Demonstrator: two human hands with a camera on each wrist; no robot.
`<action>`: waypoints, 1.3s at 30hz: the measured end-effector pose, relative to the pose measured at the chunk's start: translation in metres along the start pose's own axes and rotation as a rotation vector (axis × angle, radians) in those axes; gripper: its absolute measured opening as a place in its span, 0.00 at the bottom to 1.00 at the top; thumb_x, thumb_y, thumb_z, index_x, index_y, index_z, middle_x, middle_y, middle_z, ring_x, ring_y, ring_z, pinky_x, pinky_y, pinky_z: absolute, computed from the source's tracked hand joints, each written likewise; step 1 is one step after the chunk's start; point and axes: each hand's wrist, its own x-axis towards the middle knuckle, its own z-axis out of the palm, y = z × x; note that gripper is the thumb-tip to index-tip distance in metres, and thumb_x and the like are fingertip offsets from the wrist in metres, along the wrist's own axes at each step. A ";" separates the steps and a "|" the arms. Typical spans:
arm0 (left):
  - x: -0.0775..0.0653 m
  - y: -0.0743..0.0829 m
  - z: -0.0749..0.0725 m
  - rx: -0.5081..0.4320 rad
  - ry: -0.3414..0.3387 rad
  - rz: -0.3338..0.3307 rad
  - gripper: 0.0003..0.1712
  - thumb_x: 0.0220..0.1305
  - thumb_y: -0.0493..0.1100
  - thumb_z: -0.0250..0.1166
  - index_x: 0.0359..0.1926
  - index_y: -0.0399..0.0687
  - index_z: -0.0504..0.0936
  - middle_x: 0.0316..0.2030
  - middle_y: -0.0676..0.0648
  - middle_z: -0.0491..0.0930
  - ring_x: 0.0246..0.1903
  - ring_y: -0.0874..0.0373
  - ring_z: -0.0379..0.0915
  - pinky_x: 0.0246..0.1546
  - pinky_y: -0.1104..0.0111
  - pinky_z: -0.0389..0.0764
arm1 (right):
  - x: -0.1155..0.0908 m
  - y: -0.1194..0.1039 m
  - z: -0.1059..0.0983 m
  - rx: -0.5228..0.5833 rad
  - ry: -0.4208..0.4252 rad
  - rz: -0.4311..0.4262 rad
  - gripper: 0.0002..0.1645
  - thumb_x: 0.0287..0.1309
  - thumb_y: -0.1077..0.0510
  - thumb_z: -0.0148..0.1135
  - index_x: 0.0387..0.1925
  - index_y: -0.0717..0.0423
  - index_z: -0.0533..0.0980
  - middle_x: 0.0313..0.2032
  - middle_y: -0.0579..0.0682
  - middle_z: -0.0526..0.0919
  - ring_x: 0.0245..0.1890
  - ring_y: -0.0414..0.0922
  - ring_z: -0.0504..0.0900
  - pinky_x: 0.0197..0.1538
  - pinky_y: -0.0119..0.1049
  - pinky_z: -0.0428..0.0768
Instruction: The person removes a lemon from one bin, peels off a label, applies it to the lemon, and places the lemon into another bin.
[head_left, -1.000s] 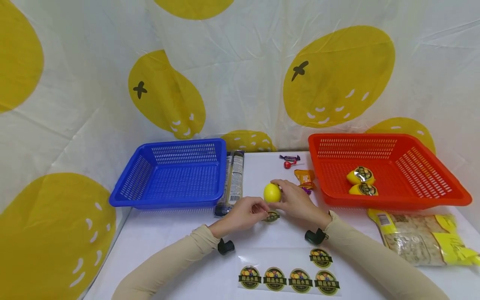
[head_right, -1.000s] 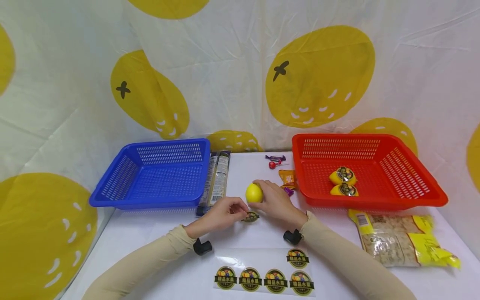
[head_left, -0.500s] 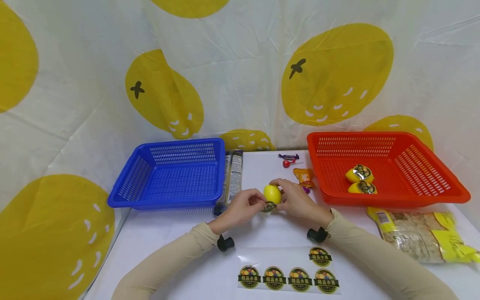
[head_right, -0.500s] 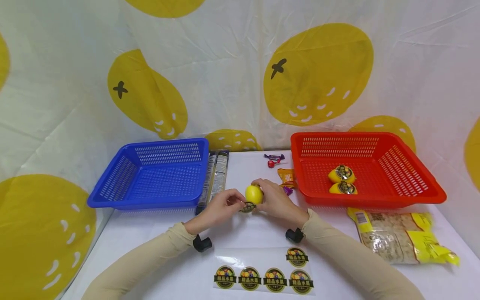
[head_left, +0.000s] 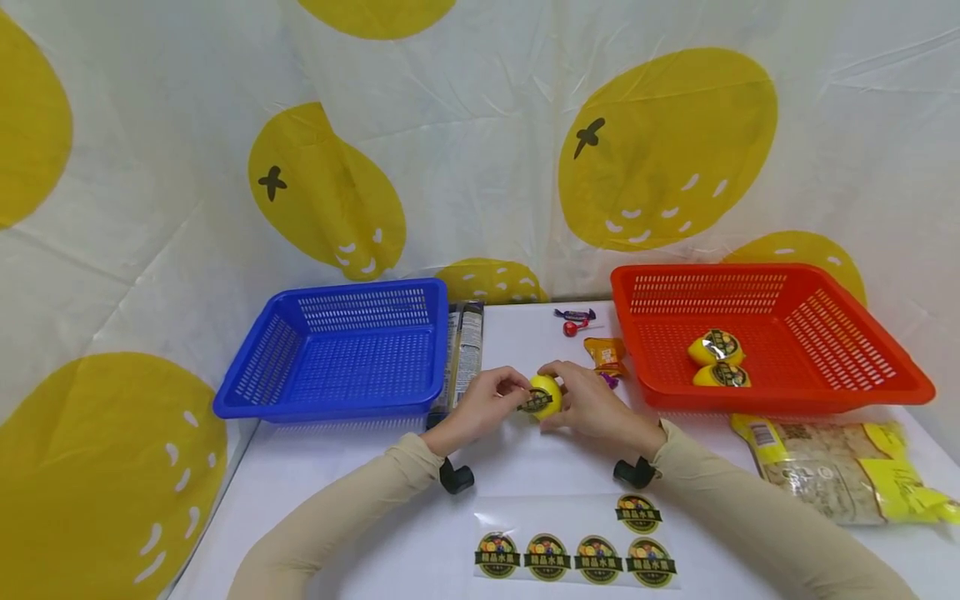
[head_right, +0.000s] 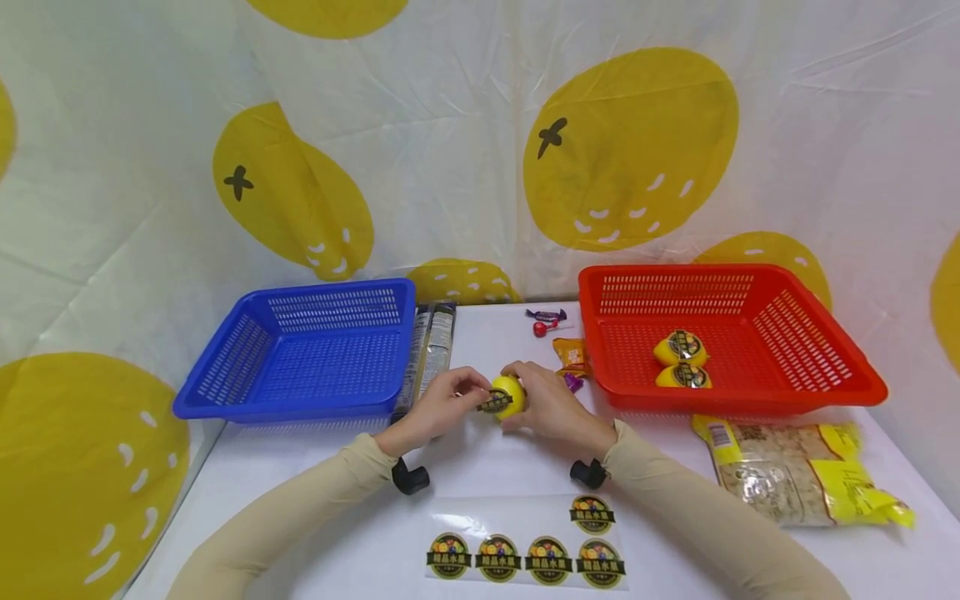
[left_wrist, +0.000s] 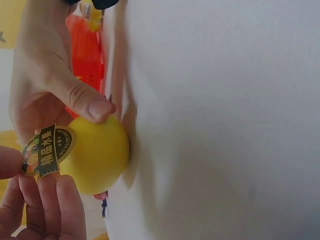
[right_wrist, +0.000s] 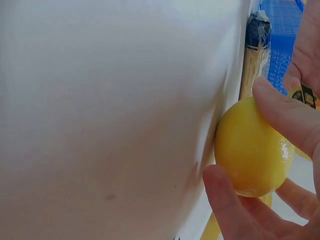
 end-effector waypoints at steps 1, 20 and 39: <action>0.001 -0.001 0.001 -0.011 0.000 -0.004 0.07 0.69 0.39 0.65 0.45 0.44 0.86 0.39 0.46 0.86 0.37 0.62 0.77 0.39 0.73 0.79 | -0.001 0.000 0.000 -0.010 0.007 -0.007 0.45 0.39 0.52 0.87 0.60 0.51 0.74 0.53 0.51 0.82 0.47 0.46 0.81 0.52 0.44 0.84; 0.015 0.005 0.009 -0.011 0.020 -0.017 0.09 0.65 0.37 0.69 0.46 0.42 0.86 0.39 0.43 0.86 0.35 0.64 0.76 0.38 0.75 0.77 | -0.005 -0.005 0.001 -0.055 0.006 -0.031 0.46 0.39 0.51 0.87 0.60 0.51 0.73 0.53 0.51 0.81 0.45 0.45 0.77 0.51 0.41 0.79; 0.022 -0.001 0.015 0.031 0.060 -0.058 0.10 0.63 0.41 0.72 0.44 0.44 0.87 0.37 0.45 0.87 0.32 0.65 0.77 0.35 0.76 0.78 | -0.005 -0.002 0.001 -0.030 0.007 -0.031 0.46 0.39 0.51 0.87 0.60 0.50 0.72 0.54 0.50 0.81 0.46 0.45 0.77 0.47 0.36 0.79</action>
